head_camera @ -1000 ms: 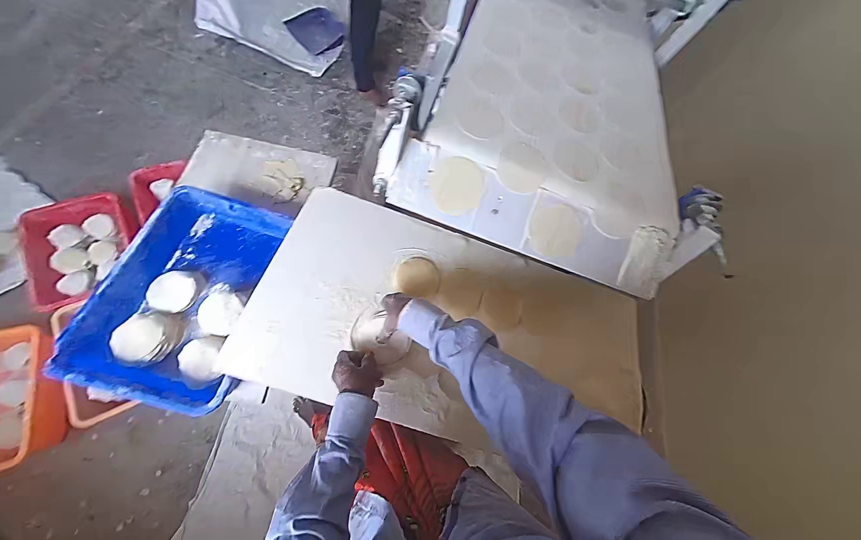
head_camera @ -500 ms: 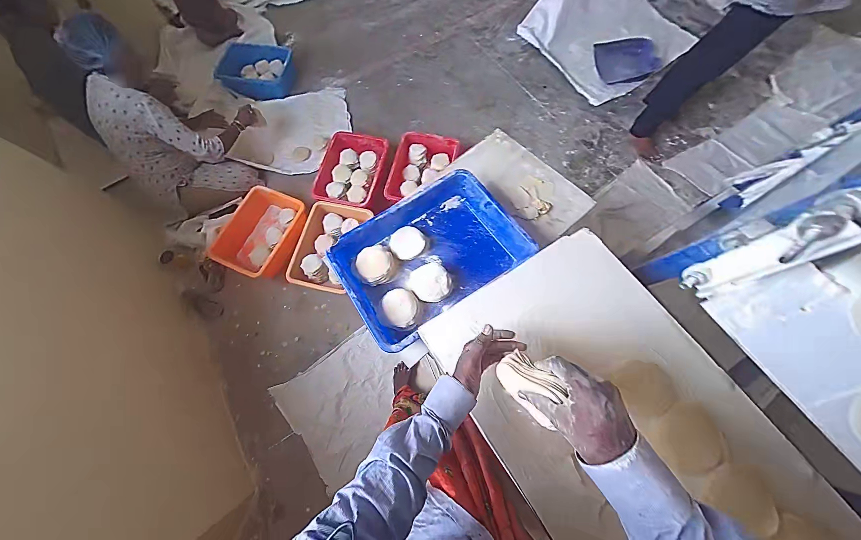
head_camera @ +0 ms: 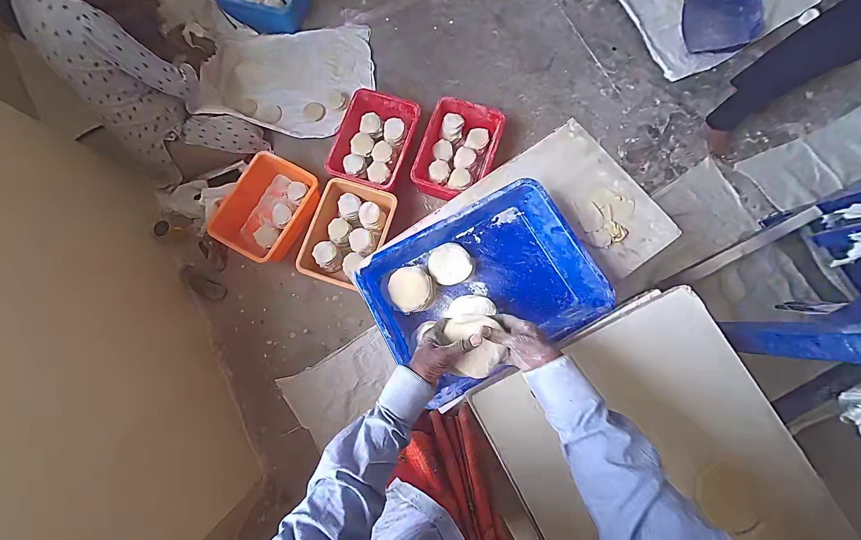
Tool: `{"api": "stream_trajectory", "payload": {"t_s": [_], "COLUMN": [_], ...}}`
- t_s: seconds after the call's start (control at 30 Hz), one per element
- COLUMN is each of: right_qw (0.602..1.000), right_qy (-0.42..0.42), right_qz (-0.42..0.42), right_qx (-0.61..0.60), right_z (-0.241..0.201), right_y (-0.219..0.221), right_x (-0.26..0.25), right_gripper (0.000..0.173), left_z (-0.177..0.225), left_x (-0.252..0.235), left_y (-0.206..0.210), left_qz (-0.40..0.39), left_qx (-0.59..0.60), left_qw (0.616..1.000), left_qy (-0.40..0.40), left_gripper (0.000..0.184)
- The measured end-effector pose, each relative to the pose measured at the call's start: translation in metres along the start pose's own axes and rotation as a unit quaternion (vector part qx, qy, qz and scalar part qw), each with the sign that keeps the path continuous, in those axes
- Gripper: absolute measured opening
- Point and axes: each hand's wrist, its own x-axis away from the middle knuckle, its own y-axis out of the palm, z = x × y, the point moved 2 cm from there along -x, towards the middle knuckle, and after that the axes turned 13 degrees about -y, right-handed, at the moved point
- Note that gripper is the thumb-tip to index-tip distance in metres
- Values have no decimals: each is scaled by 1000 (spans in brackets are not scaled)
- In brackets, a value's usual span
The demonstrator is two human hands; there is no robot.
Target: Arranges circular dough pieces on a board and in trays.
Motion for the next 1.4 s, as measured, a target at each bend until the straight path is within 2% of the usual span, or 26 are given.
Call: {"api": "stream_trajectory", "payload": {"t_s": [0.07,0.2,0.33,0.4,0.47,0.53,0.6,0.67,0.83,0.9,0.97,1.0,1.1,1.2,1.3,1.4], "right_qw": [998,1000,998,995,991,989,989,985,966,947,924,923,919,893,920,938], "right_qy": [35,12,-41,-74,-103,-108,-89,-66,-48,-79,-160,-178,-274,-346,-307,-253], "right_qz": [-6,10,22,35,50,78,115,152,179,200,226,212,227,270,200,103], "right_qx": [-51,-16,-50,-65,-71,-67,-15,44,179,240,262,267,171,102,138,215], "right_z": [5,15,18,22,27,31,37,45,27,9,-5,-10,-2,59,137,197], "right_y": [20,26,5,-3,-7,-6,-1,2,14,18,21,21,25,34,33,20], "right_x": [-41,-104,-140,-152,-165,-177,-188,-195,-184,-154,-105,-76,26,134,232,300], "right_gripper": [35,41,53,58,60,61,61,62,56,55,53,53,48,44,43,50], "left_z": [18,46,61,70,73,74,81,90,94,95,91,86,61,-4,-94,-174], "left_x": [-23,-83,-134,-146,-165,-186,-200,-204,-194,-181,-155,-141,-86,-22,22,35], "left_y": [-27,-51,-50,-45,-46,-50,-53,-49,-36,-30,-19,-15,8,48,94,136], "left_qz": [25,89,109,88,57,72,113,149,227,238,240,234,215,163,56,15], "left_qx": [-52,-134,-64,-10,-13,-102,-266,-401,-513,-552,-561,-559,-537,-542,-562,-622], "left_qw": [998,986,989,991,995,992,957,902,826,798,792,793,795,771,778,720], "left_qy": [1,-37,-76,-101,-77,-32,-15,-48,-61,-41,16,51,184,292,274,308], "left_gripper": [63,38,51,48,34,33,41,50,56,59,56,54,46,44,57,77]}}
